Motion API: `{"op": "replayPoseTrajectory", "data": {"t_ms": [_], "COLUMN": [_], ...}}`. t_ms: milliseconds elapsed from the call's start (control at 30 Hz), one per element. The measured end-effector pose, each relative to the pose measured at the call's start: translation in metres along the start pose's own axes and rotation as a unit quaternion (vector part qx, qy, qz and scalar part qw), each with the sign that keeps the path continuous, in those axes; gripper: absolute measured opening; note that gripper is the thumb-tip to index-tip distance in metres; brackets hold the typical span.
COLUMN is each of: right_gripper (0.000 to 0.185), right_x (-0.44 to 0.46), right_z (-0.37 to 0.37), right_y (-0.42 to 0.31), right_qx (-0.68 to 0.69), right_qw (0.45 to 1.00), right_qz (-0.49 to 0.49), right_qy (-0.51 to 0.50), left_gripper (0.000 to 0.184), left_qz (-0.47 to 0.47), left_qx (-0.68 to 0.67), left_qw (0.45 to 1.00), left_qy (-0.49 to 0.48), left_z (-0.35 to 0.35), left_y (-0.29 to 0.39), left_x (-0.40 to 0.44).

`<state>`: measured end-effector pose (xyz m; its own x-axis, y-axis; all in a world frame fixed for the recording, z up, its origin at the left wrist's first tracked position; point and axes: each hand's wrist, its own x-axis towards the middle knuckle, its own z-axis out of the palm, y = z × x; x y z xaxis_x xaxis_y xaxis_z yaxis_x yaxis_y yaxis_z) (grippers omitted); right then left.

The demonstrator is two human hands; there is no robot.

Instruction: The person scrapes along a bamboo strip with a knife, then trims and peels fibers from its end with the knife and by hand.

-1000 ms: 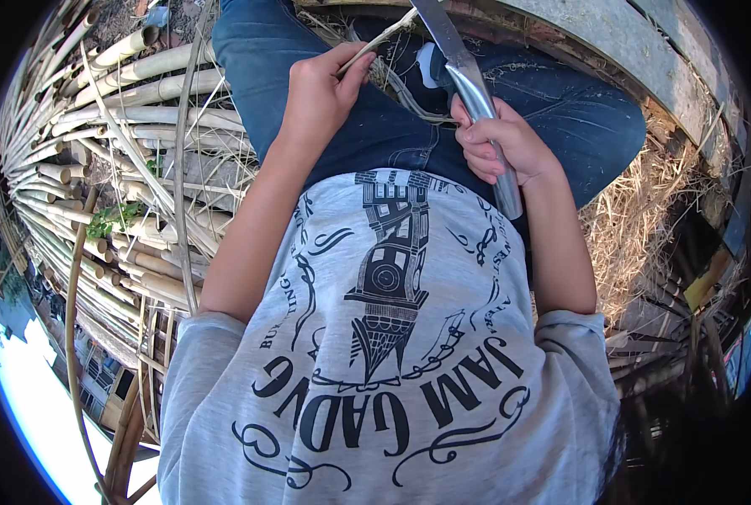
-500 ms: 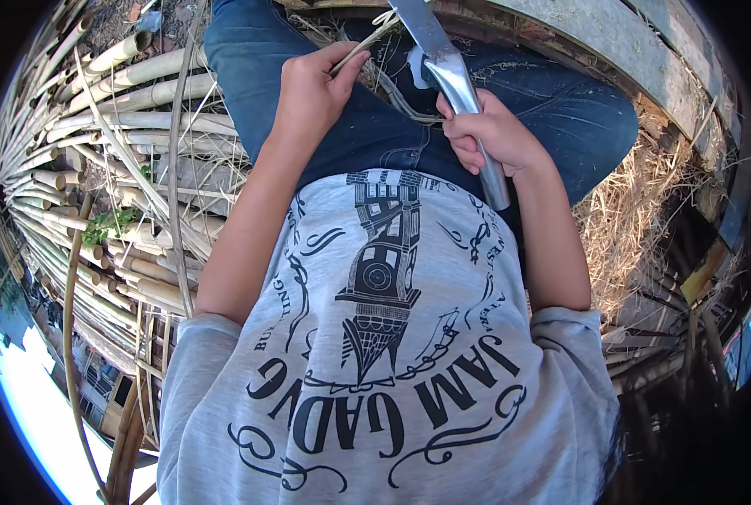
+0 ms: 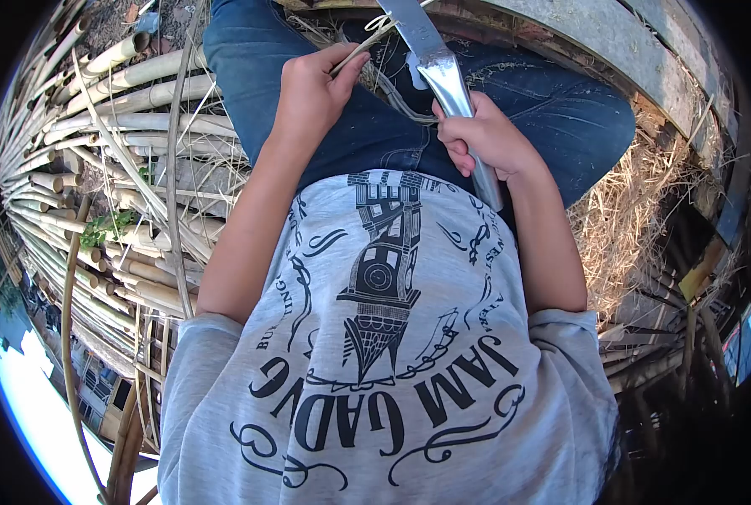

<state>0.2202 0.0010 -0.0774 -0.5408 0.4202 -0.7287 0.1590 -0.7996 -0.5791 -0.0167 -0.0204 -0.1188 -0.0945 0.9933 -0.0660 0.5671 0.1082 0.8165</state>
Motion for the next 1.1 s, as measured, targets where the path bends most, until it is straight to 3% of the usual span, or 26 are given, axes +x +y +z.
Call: {"op": "replayPoseTrajectory", "data": {"t_ms": [33,67,167,267,367,433,500,567,700,767,867,1100], "right_gripper": [0.015,0.015,0.018,0.015,0.015,0.013,0.014,0.016,0.017,0.016,0.015,0.018], "right_x": [0.002,0.005,0.003,0.001,-0.005,-0.014,-0.014,-0.013,-0.017,-0.013,-0.015,-0.026], "right_z": [-0.003,-0.004,0.007,0.011,0.017,0.024,0.021,0.028,0.044,0.048,0.06,0.083], "right_y": [0.003,0.008,0.01,0.008,0.005,-0.005,-0.006,-0.005,-0.013,-0.009,-0.006,-0.021], "right_qx": [0.104,0.103,0.122,0.104,-0.011,-0.08,-0.072,0.043,-0.033,-0.094,-0.029,-0.026], "right_qw": [0.99,0.99,0.99,0.993,0.993,0.992,0.993,0.993,0.995,0.99,0.993,0.993], "right_qz": [0.022,0.024,0.003,-0.047,-0.062,-0.013,-0.033,-0.055,-0.01,-0.016,-0.056,-0.082], "right_qy": [-0.091,-0.095,-0.065,0.015,0.099,0.095,0.086,0.096,0.091,0.102,0.095,0.08], "left_gripper": [0.02,0.02,0.02,0.019,0.018,0.018,0.019,0.019,0.019,0.019,0.019,0.022], "left_qz": [-0.002,-0.004,-0.029,0.006,0.039,0.047,0.056,0.045,0.08,0.079,0.083,0.074], "left_qx": [-0.004,-0.008,-0.019,-0.004,-0.003,-0.006,-0.011,-0.006,-0.007,0.005,0.007,0.059], "left_qw": [1.0,1.0,0.999,1.0,0.999,0.999,0.998,0.999,0.997,0.997,0.996,0.995], "left_qy": [-0.002,-0.003,-0.015,-0.001,-0.002,-0.004,0.002,-0.002,0.017,-0.008,0.016,0.018], "left_z": [0.0,-0.001,-0.004,-0.007,-0.009,-0.014,-0.017,-0.022,-0.039,-0.045,-0.056,-0.095], "left_y": [0.001,0.001,0.002,0.005,0.011,0.012,0.018,0.021,0.019,0.018,0.03,0.068], "left_x": [-0.001,-0.002,-0.001,-0.001,0.0,0.0,0.004,0.005,0.004,0.003,0.001,-0.011]}}
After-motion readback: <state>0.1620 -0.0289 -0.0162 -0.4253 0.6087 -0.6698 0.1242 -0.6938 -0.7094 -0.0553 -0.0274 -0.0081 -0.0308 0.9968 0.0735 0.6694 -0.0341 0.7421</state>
